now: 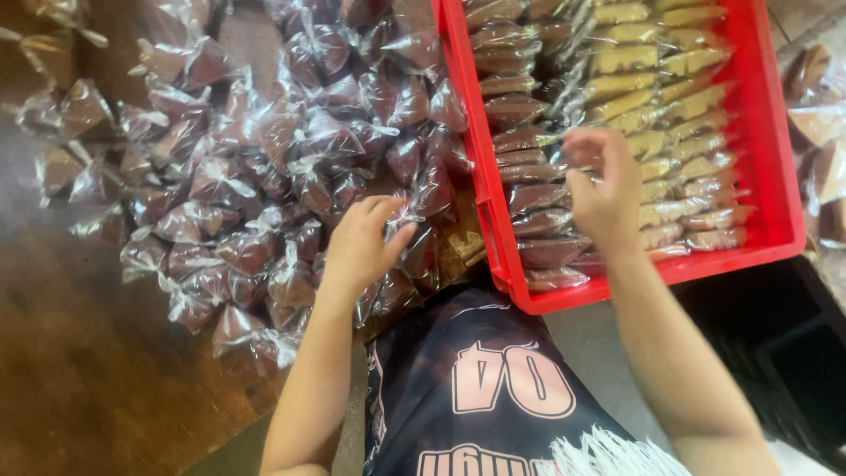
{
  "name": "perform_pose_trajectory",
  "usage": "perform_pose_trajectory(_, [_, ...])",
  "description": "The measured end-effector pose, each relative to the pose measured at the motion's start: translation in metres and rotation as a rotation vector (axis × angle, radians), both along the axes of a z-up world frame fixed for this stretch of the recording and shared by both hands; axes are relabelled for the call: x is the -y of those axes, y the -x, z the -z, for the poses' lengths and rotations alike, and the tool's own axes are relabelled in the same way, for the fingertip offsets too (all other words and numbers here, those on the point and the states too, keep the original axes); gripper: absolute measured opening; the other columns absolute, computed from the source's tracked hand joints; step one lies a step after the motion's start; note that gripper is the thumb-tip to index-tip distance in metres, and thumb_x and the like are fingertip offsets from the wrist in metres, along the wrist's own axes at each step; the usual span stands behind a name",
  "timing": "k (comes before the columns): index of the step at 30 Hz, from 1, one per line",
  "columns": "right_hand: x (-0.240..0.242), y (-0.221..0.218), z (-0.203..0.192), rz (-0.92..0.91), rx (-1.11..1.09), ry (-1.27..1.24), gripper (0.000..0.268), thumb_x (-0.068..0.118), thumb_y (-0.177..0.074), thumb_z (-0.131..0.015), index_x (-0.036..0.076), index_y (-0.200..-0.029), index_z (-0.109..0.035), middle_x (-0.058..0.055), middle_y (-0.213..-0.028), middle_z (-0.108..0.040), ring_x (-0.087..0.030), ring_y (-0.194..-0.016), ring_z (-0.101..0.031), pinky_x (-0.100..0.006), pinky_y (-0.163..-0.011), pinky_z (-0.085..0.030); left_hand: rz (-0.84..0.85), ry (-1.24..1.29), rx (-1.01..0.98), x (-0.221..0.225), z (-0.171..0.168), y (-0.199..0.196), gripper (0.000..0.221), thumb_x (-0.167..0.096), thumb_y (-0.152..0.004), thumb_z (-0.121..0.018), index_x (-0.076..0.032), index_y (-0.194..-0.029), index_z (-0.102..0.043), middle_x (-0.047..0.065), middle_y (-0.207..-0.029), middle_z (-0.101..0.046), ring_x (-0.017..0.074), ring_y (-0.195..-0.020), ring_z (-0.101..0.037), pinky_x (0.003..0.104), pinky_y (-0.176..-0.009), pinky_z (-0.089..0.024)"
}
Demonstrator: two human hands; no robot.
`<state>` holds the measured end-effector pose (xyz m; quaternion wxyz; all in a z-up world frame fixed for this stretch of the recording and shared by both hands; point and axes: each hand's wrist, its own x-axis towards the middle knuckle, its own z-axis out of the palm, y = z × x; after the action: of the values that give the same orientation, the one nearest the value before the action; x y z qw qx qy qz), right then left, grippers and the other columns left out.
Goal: The person sorts and arranges packaged bakery slices on tables and packs them neatly into a plastic crate by hand.
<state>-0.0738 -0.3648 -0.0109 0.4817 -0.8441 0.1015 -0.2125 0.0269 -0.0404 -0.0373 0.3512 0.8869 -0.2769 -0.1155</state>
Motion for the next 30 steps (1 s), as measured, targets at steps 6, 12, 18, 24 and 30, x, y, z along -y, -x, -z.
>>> perform_pose_trajectory(6, [-0.121, 0.069, 0.001, 0.218, -0.217, -0.479, 0.013, -0.001, -0.096, -0.063, 0.004, -0.108, -0.067, -0.006, -0.098, -0.068, -0.013, -0.079, -0.06, -0.027, -0.071, -0.049, 0.167, -0.085, 0.112, 0.059, 0.068, -0.029, 0.051, -0.029, -0.083, -0.079, -0.001, -0.123, -0.063, 0.018, -0.118, -0.064, 0.0373, -0.106, -0.061, 0.045, -0.091, -0.05])
perform_pose_trajectory(12, [-0.158, 0.075, 0.029, -0.223, -0.525, -0.222, 0.023, 0.014, -0.092, -0.071, 0.004, -0.113, -0.068, -0.006, -0.098, -0.075, -0.015, -0.088, -0.072, -0.029, -0.081, -0.057, 0.132, -0.185, 0.229, 0.098, 0.101, -0.027, 0.043, -0.023, -0.067, -0.08, -0.006, -0.101, -0.061, 0.014, -0.102, -0.063, 0.0355, -0.099, -0.06, 0.048, -0.079, -0.045])
perform_pose_trajectory(18, [-0.151, 0.06, 0.039, -0.087, -0.699, -1.48, 0.055, 0.05, -0.097, -0.05, 0.01, -0.135, -0.057, -0.015, -0.119, -0.071, -0.026, -0.1, -0.071, -0.039, -0.083, -0.057, 0.246, 0.434, 0.308, 0.058, 0.062, -0.004, 0.02, -0.008, -0.077, -0.074, -0.008, -0.085, -0.055, 0.011, -0.117, -0.072, 0.0362, -0.107, -0.061, 0.047, -0.088, -0.046])
perform_pose_trajectory(24, [-0.154, 0.071, 0.044, 0.05, -0.303, -1.798, 0.069, 0.059, -0.089, -0.058, 0.01, -0.137, -0.055, -0.012, -0.12, -0.067, -0.024, -0.107, -0.068, -0.042, -0.092, -0.057, 0.591, 0.832, 0.183, 0.002, -0.015, 0.045, 0.014, -0.003, -0.08, -0.069, -0.006, -0.083, -0.056, 0.015, -0.118, -0.068, 0.0336, -0.1, -0.07, 0.047, -0.093, -0.055])
perform_pose_trajectory(30, [-0.157, 0.087, 0.052, -0.115, -0.529, -1.484, 0.041, 0.021, -0.094, -0.082, 0.004, -0.117, -0.054, -0.017, -0.113, -0.069, -0.027, -0.101, -0.067, -0.041, -0.085, -0.056, 0.196, 0.46, 0.206, 0.043, 0.04, -0.038, 0.013, -0.008, -0.088, -0.073, -0.005, -0.099, -0.066, 0.01, -0.103, -0.071, 0.0331, -0.096, -0.065, 0.042, -0.086, -0.052])
